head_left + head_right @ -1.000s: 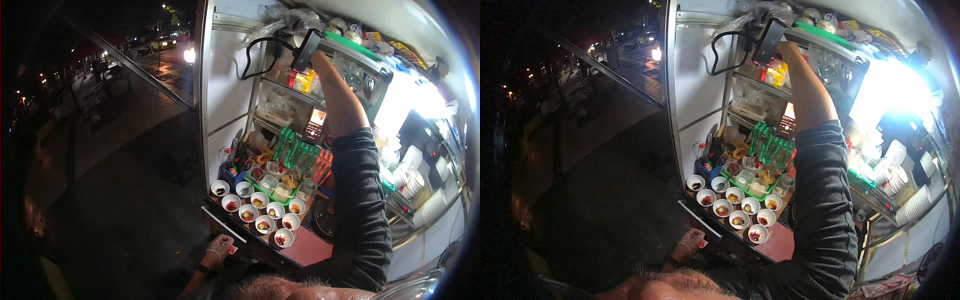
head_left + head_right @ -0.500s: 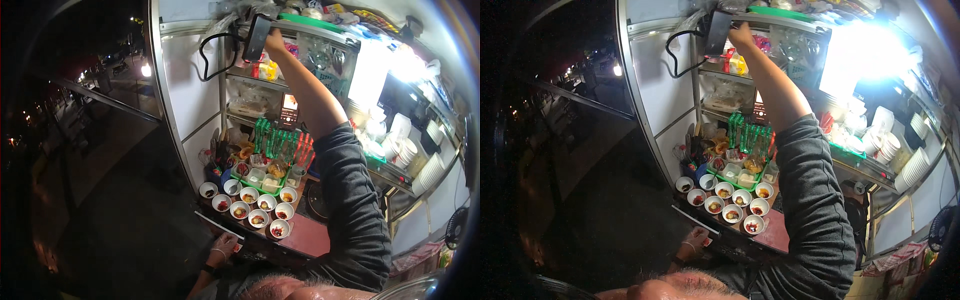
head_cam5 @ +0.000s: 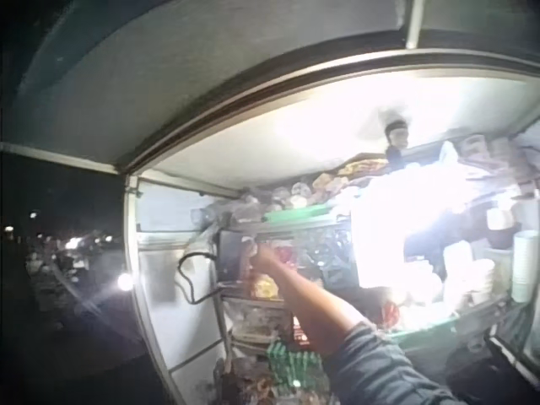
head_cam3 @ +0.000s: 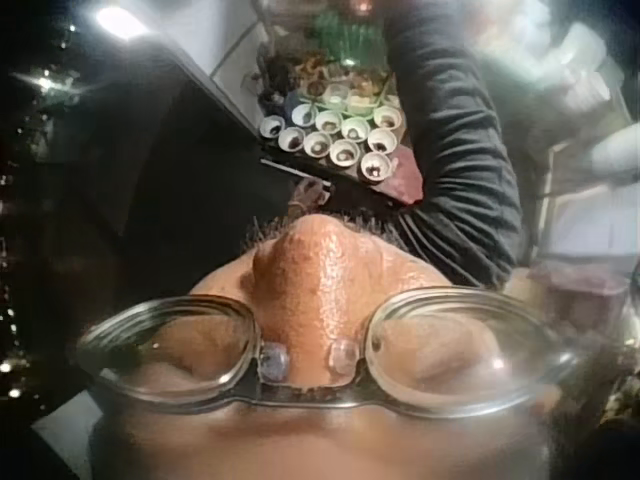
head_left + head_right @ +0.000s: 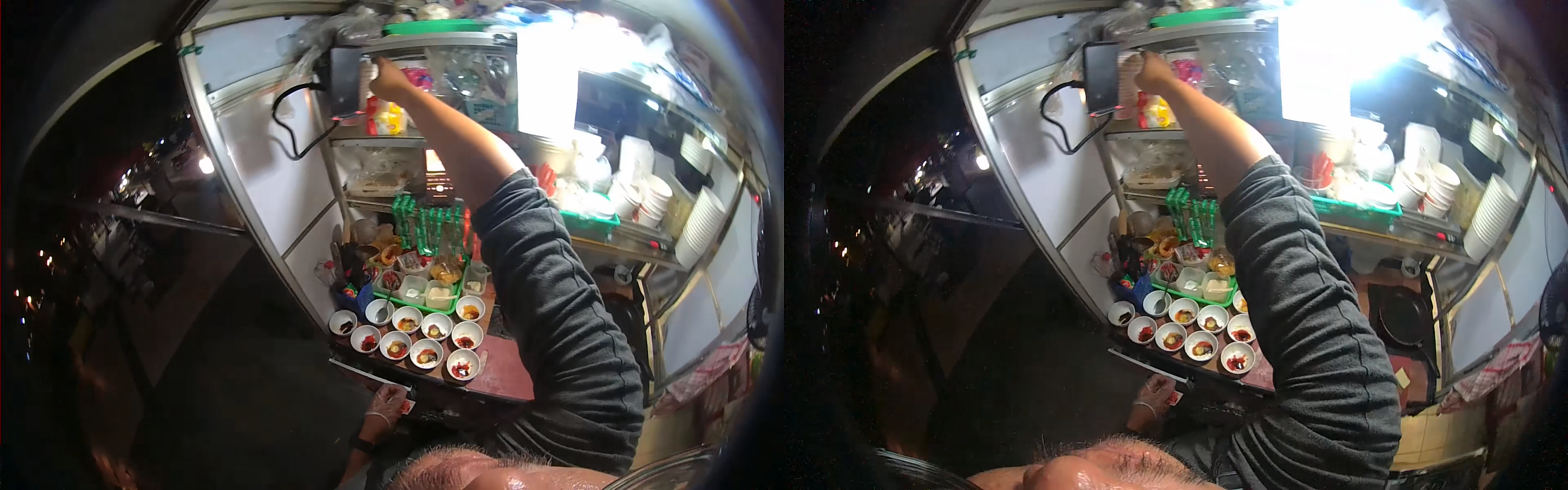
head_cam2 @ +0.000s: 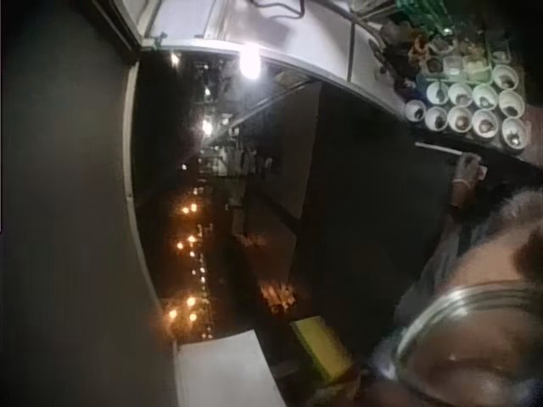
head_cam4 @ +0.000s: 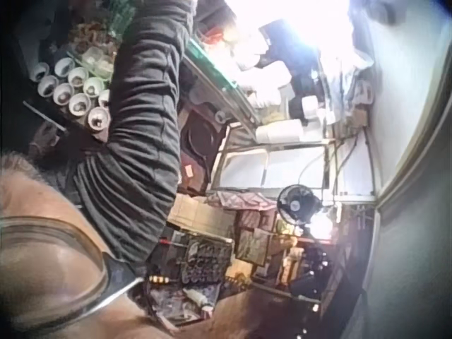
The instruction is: The person organizes paper bowls and plastic lids on the counter of a food stall before handling and peeling a small red ingredient by hand and placing it into a bowl.
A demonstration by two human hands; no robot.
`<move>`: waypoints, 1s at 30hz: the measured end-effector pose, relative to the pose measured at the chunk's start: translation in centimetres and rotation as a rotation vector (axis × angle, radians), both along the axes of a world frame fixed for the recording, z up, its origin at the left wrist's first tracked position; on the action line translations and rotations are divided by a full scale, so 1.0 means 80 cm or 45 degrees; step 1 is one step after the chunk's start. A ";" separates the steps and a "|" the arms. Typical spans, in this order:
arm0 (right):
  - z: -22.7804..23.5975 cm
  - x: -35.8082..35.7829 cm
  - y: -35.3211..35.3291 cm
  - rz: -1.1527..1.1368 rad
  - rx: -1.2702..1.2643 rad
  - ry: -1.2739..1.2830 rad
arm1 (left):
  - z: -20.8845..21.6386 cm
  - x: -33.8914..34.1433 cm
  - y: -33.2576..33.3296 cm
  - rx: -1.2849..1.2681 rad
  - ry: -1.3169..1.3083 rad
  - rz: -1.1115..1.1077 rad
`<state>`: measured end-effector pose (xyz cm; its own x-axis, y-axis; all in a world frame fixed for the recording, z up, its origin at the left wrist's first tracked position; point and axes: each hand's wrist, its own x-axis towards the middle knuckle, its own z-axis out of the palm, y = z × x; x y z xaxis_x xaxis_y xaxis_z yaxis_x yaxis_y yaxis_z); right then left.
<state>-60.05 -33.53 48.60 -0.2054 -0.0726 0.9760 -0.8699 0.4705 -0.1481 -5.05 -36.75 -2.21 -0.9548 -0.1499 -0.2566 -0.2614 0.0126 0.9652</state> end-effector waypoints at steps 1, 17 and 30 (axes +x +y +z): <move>-0.008 0.030 -0.012 0.046 0.153 -0.380 | 0.003 0.006 -0.006 -0.001 -0.066 0.027; -0.127 0.412 0.345 0.337 1.249 -0.011 | -0.020 -0.031 0.108 0.226 -0.105 -0.398; -0.536 0.644 0.605 0.613 0.201 -1.617 | 0.046 -0.055 0.324 0.365 0.099 -0.351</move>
